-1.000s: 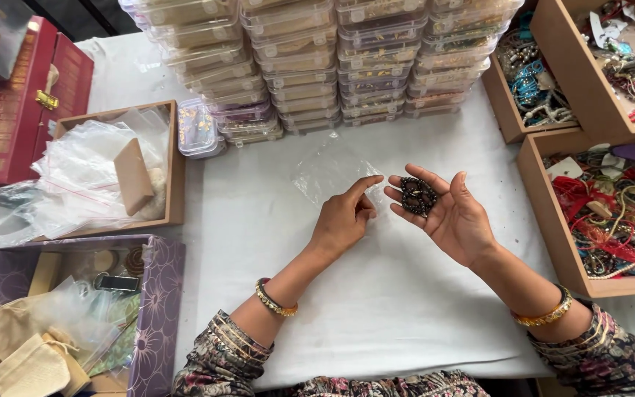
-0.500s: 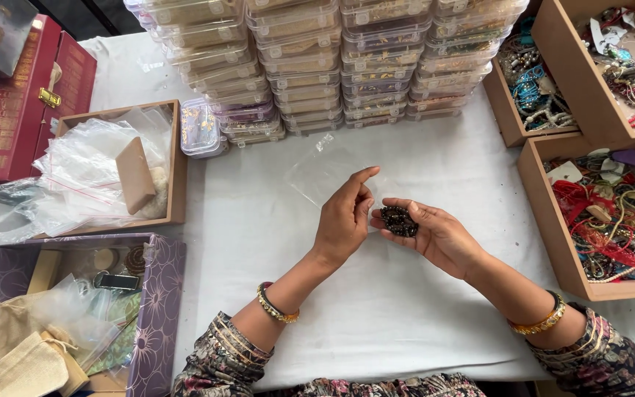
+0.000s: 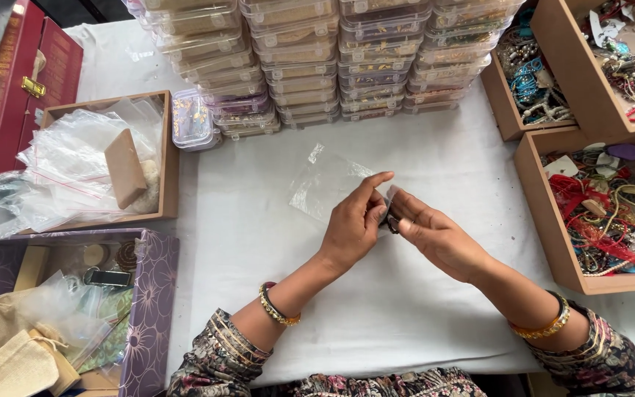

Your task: The person places a red patterned pouch into a clear plastic container and closes it. They then handle a black beaded necklace, placing it into a small plastic bag and sealing it. Finally, they place a gold-patterned pouch into another clear plastic container and close it.

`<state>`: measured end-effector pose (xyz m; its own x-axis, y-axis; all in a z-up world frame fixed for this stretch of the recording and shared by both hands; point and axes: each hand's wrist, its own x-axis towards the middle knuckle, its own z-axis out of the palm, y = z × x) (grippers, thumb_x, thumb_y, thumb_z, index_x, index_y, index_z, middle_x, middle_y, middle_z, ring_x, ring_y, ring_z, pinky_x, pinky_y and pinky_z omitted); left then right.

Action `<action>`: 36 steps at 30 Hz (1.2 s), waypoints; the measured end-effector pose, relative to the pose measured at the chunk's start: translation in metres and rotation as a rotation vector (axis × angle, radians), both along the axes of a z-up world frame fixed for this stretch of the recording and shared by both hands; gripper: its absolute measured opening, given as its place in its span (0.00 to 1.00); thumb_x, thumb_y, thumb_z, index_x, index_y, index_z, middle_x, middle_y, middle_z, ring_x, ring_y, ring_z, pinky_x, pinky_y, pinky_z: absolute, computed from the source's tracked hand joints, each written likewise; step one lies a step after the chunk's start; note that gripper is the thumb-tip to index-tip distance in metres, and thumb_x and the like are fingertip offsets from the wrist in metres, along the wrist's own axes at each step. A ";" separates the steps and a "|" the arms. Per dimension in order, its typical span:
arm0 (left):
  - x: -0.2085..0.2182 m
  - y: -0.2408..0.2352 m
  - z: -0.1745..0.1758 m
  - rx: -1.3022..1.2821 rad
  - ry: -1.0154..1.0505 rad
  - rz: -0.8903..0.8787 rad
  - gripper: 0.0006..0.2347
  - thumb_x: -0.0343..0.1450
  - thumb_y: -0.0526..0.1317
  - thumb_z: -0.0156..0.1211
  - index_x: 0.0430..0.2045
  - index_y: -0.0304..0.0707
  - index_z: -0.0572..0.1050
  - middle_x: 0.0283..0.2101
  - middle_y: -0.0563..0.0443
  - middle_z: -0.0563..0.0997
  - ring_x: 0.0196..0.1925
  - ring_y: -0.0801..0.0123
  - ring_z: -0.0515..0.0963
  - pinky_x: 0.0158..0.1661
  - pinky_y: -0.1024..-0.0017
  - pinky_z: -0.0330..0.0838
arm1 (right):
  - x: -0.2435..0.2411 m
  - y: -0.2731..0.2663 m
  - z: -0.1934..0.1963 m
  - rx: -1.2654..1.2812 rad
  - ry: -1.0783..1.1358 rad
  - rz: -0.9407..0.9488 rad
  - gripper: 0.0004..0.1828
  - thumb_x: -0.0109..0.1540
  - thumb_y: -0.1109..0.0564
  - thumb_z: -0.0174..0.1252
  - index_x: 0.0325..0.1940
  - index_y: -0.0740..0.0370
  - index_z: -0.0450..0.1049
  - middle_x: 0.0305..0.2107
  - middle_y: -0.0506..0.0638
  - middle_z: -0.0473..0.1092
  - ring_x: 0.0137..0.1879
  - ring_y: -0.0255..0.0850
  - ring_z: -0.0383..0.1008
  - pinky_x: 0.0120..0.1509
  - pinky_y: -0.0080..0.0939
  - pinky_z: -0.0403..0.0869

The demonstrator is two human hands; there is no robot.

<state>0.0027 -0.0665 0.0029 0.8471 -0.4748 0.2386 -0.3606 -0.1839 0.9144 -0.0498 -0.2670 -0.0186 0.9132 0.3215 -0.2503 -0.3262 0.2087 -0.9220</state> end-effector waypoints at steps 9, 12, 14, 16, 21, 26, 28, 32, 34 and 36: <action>0.007 0.004 -0.005 0.008 0.003 0.027 0.22 0.72 0.27 0.55 0.63 0.44 0.68 0.30 0.54 0.75 0.30 0.72 0.75 0.35 0.72 0.73 | 0.003 0.000 0.009 -0.904 -0.561 -0.285 0.17 0.65 0.67 0.57 0.56 0.53 0.77 0.56 0.47 0.75 0.63 0.39 0.79 0.63 0.40 0.79; 0.008 0.006 -0.007 0.022 0.018 0.001 0.21 0.73 0.28 0.56 0.62 0.44 0.69 0.30 0.54 0.75 0.30 0.73 0.75 0.36 0.73 0.73 | 0.010 0.003 0.041 -1.261 -0.940 -0.352 0.26 0.54 0.72 0.60 0.55 0.60 0.77 0.51 0.57 0.74 0.58 0.53 0.72 0.57 0.51 0.77; 0.008 0.006 -0.007 0.029 0.034 -0.024 0.20 0.73 0.31 0.58 0.62 0.44 0.69 0.31 0.54 0.76 0.31 0.72 0.75 0.37 0.73 0.74 | 0.016 -0.001 0.042 -1.177 -0.906 -0.288 0.28 0.52 0.71 0.62 0.57 0.63 0.76 0.52 0.60 0.72 0.56 0.55 0.72 0.52 0.49 0.77; 0.007 0.005 -0.004 0.037 0.047 -0.051 0.20 0.73 0.33 0.60 0.61 0.44 0.70 0.32 0.55 0.76 0.31 0.72 0.76 0.38 0.73 0.74 | 0.021 -0.007 0.031 -1.091 -0.871 -0.228 0.31 0.50 0.69 0.63 0.59 0.65 0.75 0.54 0.63 0.70 0.55 0.56 0.72 0.47 0.47 0.77; -0.006 -0.004 -0.006 0.324 -0.325 -0.137 0.37 0.59 0.50 0.76 0.63 0.46 0.62 0.44 0.50 0.72 0.47 0.60 0.72 0.47 0.61 0.69 | 0.026 -0.021 -0.012 -1.172 -0.618 -0.168 0.08 0.60 0.63 0.67 0.44 0.59 0.80 0.36 0.48 0.76 0.42 0.44 0.76 0.44 0.42 0.77; -0.020 -0.007 -0.016 0.472 -0.459 -0.096 0.39 0.59 0.45 0.74 0.65 0.51 0.57 0.48 0.49 0.67 0.51 0.58 0.69 0.47 0.59 0.65 | 0.020 -0.010 0.013 -1.115 -0.892 -0.282 0.07 0.59 0.67 0.65 0.40 0.60 0.79 0.36 0.47 0.75 0.41 0.44 0.75 0.41 0.42 0.76; -0.020 -0.005 -0.013 0.478 -0.489 -0.066 0.39 0.60 0.40 0.72 0.66 0.52 0.56 0.49 0.50 0.67 0.51 0.58 0.69 0.46 0.59 0.64 | 0.016 -0.007 0.018 -1.099 -1.052 -0.349 0.08 0.58 0.67 0.65 0.39 0.62 0.77 0.38 0.48 0.74 0.44 0.45 0.74 0.43 0.43 0.76; -0.018 -0.001 -0.009 0.476 -0.600 -0.006 0.37 0.63 0.26 0.59 0.69 0.53 0.56 0.48 0.50 0.67 0.49 0.60 0.71 0.46 0.61 0.66 | 0.011 -0.008 0.014 -0.908 -0.955 -0.405 0.08 0.62 0.69 0.63 0.44 0.64 0.74 0.50 0.52 0.72 0.45 0.39 0.76 0.44 0.37 0.78; -0.014 0.001 -0.009 0.467 -0.614 -0.001 0.37 0.63 0.23 0.55 0.69 0.53 0.56 0.49 0.50 0.67 0.48 0.60 0.71 0.45 0.62 0.67 | 0.011 -0.006 0.020 -0.881 -0.885 -0.415 0.08 0.63 0.69 0.64 0.44 0.63 0.75 0.51 0.52 0.73 0.41 0.37 0.76 0.43 0.36 0.77; -0.009 0.004 -0.012 0.469 -0.524 -0.019 0.36 0.63 0.23 0.55 0.69 0.50 0.56 0.47 0.49 0.68 0.47 0.59 0.72 0.43 0.61 0.68 | 0.010 -0.001 0.035 -0.951 -0.910 -0.391 0.11 0.58 0.68 0.65 0.43 0.63 0.75 0.52 0.53 0.72 0.49 0.43 0.75 0.46 0.40 0.76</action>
<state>-0.0060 -0.0622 -0.0094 0.6672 -0.6410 0.3794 -0.7389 -0.5055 0.4456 -0.0393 -0.2684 0.0163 0.8629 0.0506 0.5029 0.3984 -0.6803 -0.6152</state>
